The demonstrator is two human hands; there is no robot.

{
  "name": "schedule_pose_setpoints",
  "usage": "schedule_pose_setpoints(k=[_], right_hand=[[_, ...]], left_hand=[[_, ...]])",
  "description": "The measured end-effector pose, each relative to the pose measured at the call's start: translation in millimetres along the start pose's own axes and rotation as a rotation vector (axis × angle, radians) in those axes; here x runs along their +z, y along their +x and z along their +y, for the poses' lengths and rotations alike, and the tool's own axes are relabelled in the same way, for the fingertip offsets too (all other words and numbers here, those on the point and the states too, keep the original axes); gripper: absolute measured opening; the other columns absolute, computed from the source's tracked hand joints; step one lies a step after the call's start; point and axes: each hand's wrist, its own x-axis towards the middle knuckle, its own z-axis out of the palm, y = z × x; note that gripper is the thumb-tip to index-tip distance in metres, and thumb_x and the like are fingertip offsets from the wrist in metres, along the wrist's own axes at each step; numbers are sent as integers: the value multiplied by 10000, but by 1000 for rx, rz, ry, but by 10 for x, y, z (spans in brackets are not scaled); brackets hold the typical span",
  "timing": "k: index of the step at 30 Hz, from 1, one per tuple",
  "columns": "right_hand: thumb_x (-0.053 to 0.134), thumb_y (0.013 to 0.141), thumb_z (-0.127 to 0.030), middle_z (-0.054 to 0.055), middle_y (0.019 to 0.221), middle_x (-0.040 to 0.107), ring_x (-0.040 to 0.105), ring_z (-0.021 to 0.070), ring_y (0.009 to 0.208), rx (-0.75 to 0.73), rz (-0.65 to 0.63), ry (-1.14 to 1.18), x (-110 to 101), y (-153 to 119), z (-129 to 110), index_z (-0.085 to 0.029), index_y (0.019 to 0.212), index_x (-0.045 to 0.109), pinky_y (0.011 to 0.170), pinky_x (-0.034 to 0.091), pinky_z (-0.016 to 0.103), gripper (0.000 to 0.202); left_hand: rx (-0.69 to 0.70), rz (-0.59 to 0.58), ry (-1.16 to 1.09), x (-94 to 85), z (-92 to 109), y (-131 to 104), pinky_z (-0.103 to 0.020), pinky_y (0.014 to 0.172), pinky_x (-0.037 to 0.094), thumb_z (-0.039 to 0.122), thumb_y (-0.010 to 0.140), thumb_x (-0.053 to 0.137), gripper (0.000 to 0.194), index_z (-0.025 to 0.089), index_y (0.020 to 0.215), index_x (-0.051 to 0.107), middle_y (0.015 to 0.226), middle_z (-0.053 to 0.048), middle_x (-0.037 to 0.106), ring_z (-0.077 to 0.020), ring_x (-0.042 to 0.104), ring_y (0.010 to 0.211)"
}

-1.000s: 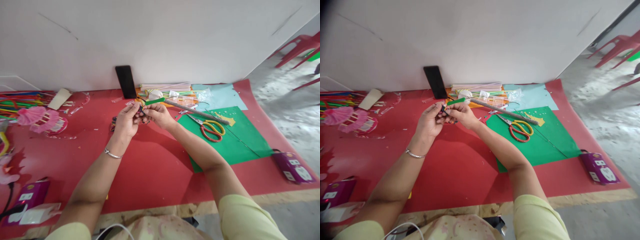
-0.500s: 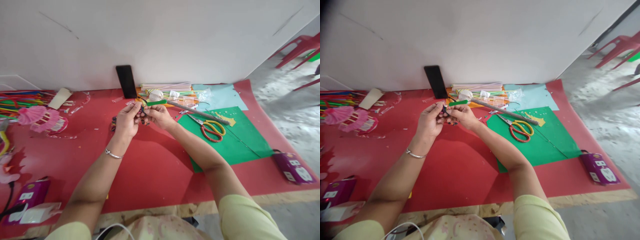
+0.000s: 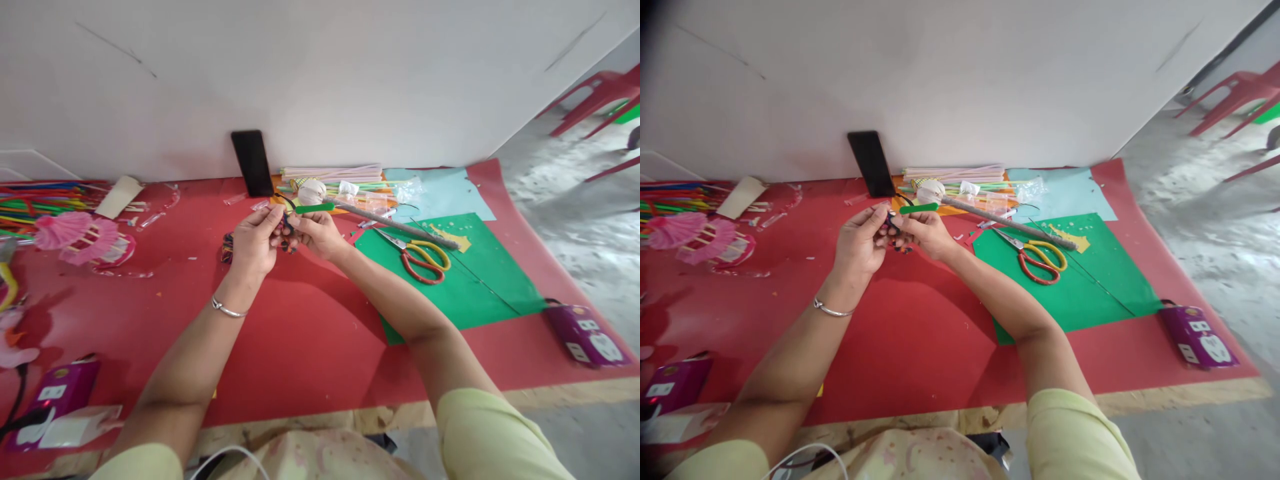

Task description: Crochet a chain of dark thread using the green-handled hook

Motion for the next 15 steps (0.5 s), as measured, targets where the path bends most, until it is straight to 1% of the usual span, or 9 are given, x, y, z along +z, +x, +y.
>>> schedule_pose_setpoints(k=[5,8,10,13,15], right_hand=[[1070,637,-577,21,749,806,705,116,532,-13,33,-5,18,12,36,-149,839,757,506,609,211,567],[1036,680,-603,13,728,785,681,108,514,-34,48,-42,30,-4,25,-155,818,741,498,593,214,554],[1007,724,-606,13,725,771,671,104,525,-50,37,-110,27,-26,-26,-160,803,731,481,558,203,530],[961,796,-599,-6,728,742,688,104,564,-40,28,-210,17,-55,-158,-180,851,716,425,450,166,488],[932,820,-644,-37,703,697,689,105,538,-1,69,-182,21,-58,-246,-204,880,671,380,379,163,516]], left_hand=[[7,-22,-10,1,-17,-4,-143,384,321,409,650,1091,394,164,758,801,589,30,617,-54,530,489],[12,-18,3,5,-8,-9,-147,389,323,398,668,1084,371,163,762,813,571,36,593,-54,519,482],[2,-7,21,2,7,-7,-152,392,321,377,690,1074,348,161,755,808,566,40,579,-51,504,474],[-23,-2,25,-13,29,7,-159,389,306,339,668,1082,337,159,754,811,589,41,583,-42,475,471],[-26,-8,22,-27,33,18,-161,390,304,328,615,1100,352,158,759,827,626,33,618,-36,470,481]])
